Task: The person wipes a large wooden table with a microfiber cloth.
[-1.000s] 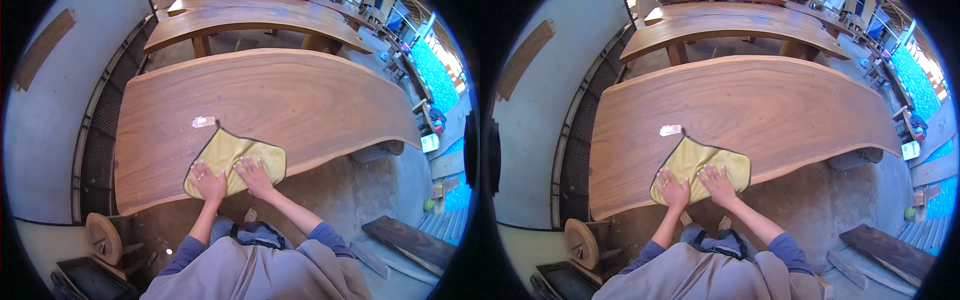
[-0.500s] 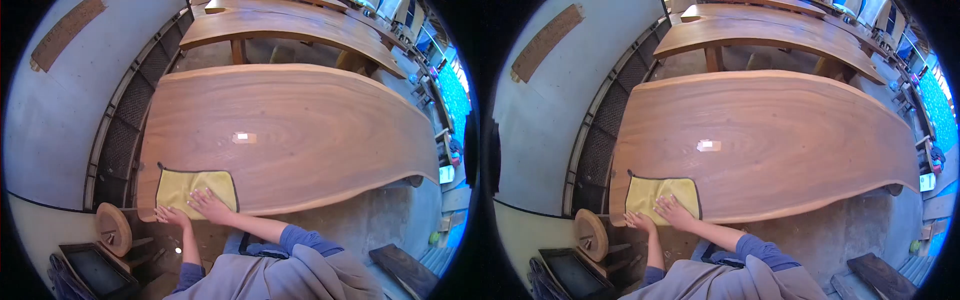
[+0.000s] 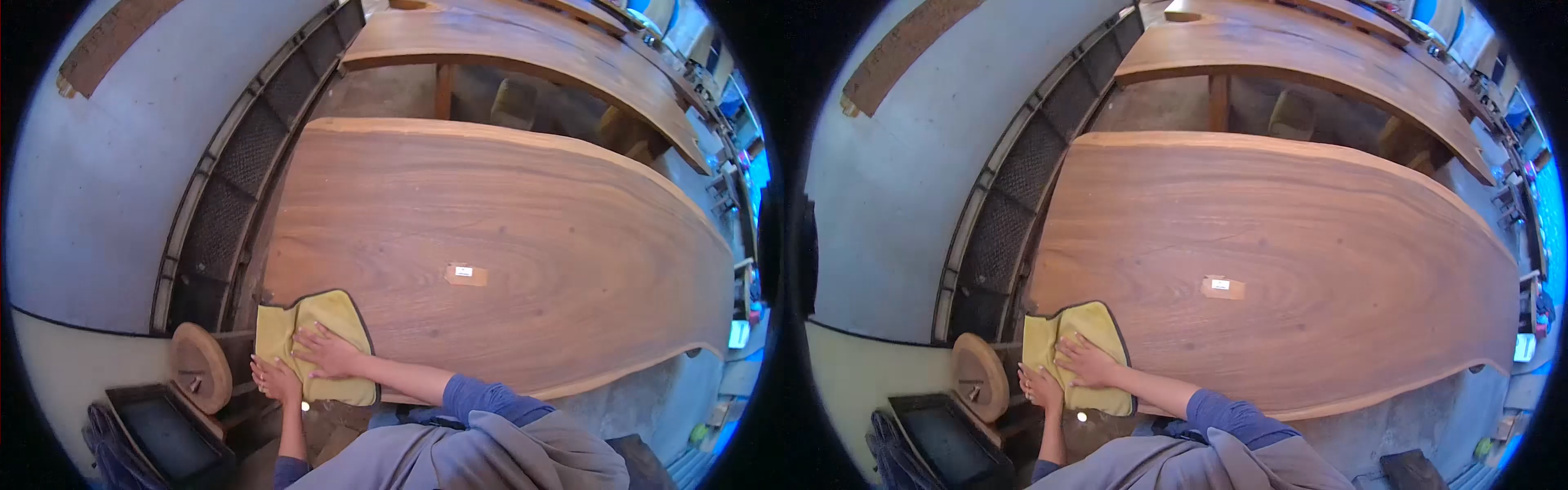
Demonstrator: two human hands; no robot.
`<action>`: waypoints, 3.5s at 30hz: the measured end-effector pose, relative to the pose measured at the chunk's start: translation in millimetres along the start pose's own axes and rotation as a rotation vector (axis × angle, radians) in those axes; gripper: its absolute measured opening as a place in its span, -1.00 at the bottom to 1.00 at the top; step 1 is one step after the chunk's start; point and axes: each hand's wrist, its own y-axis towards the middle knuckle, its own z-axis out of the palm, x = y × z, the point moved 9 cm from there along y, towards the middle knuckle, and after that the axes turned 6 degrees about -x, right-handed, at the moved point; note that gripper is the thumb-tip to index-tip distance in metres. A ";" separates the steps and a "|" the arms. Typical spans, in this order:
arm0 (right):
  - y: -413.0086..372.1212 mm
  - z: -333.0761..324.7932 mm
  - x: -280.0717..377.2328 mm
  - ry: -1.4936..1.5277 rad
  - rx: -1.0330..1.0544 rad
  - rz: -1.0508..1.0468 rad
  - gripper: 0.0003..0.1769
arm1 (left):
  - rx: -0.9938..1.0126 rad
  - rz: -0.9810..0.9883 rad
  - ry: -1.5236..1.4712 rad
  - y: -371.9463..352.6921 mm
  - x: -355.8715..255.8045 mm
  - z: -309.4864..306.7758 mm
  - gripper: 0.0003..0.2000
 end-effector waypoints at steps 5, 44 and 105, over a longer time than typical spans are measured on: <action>-2.9 -11.8 -18.6 0.021 -0.041 0.146 -0.34 | -0.066 0.113 -0.094 28.2 -12.2 37.2 -0.42; -64.1 -342.4 -272.0 -0.578 -0.776 0.783 -0.41 | 0.060 0.924 -0.303 132.9 -554.2 -105.3 -0.40; -153.4 -173.7 -235.6 0.129 -1.779 1.527 -0.22 | 0.160 1.423 -0.231 -17.2 -487.6 -26.6 -0.35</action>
